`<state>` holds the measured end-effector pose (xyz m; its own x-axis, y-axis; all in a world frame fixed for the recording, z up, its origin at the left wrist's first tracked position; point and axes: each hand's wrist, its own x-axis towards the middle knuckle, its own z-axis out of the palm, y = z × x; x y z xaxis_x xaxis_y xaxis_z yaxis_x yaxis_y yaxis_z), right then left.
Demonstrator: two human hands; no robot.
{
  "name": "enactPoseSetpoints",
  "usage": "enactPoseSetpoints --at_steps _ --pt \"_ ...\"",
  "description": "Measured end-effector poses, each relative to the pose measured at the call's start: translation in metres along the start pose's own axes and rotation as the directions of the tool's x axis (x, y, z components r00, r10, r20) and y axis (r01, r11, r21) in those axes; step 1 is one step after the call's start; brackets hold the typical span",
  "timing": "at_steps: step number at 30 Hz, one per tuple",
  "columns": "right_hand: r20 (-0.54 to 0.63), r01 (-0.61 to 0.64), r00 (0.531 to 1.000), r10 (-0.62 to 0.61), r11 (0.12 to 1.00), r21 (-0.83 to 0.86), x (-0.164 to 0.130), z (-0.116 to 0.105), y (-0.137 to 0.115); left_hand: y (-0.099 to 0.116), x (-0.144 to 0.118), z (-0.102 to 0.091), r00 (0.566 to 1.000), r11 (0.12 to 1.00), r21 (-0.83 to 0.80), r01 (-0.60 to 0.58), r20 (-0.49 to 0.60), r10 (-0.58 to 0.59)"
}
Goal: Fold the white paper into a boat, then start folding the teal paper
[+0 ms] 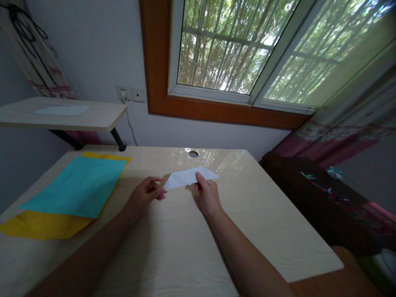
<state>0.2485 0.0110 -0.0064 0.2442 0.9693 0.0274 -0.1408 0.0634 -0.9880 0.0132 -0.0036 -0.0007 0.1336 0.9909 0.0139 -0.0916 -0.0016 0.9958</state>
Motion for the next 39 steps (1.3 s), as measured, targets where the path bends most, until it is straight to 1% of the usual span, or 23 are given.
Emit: enactPoseSetpoints --at_steps 6,13,15,20,26,30,34,39 --pt "-0.074 0.021 0.997 -0.018 0.999 0.034 0.001 0.000 -0.002 0.004 0.000 0.000 0.997 1.000 -0.018 -0.023 -0.072 0.021" --pt "-0.105 0.003 0.994 0.010 0.992 0.127 0.005 0.000 -0.001 0.001 0.002 -0.007 0.988 0.997 0.025 -0.071 -0.133 0.074" --pt "-0.111 0.007 0.994 0.010 0.988 0.155 0.006 -0.001 -0.001 -0.001 0.004 -0.009 0.983 0.996 0.026 -0.081 -0.164 0.084" --pt "-0.080 0.054 0.996 -0.042 0.986 0.155 0.007 -0.003 -0.001 -0.002 0.007 -0.013 0.965 0.994 -0.012 -0.111 -0.242 0.104" --pt "-0.097 0.037 0.995 -0.024 0.991 0.129 0.008 -0.004 0.001 -0.006 0.008 -0.018 0.944 0.990 -0.040 -0.136 -0.308 0.118" --pt "-0.065 0.028 0.998 -0.022 0.995 0.093 0.008 -0.004 0.001 -0.005 0.007 -0.019 0.931 0.985 -0.078 -0.152 -0.347 0.116" --pt "-0.035 0.027 0.999 -0.025 0.998 0.062 0.007 -0.003 0.001 -0.002 0.007 -0.019 0.926 0.981 -0.115 -0.155 -0.363 0.103" --pt "-0.007 0.009 1.000 -0.008 0.997 0.080 0.007 -0.003 0.002 -0.002 0.007 -0.017 0.932 0.976 -0.154 -0.152 -0.351 0.090"
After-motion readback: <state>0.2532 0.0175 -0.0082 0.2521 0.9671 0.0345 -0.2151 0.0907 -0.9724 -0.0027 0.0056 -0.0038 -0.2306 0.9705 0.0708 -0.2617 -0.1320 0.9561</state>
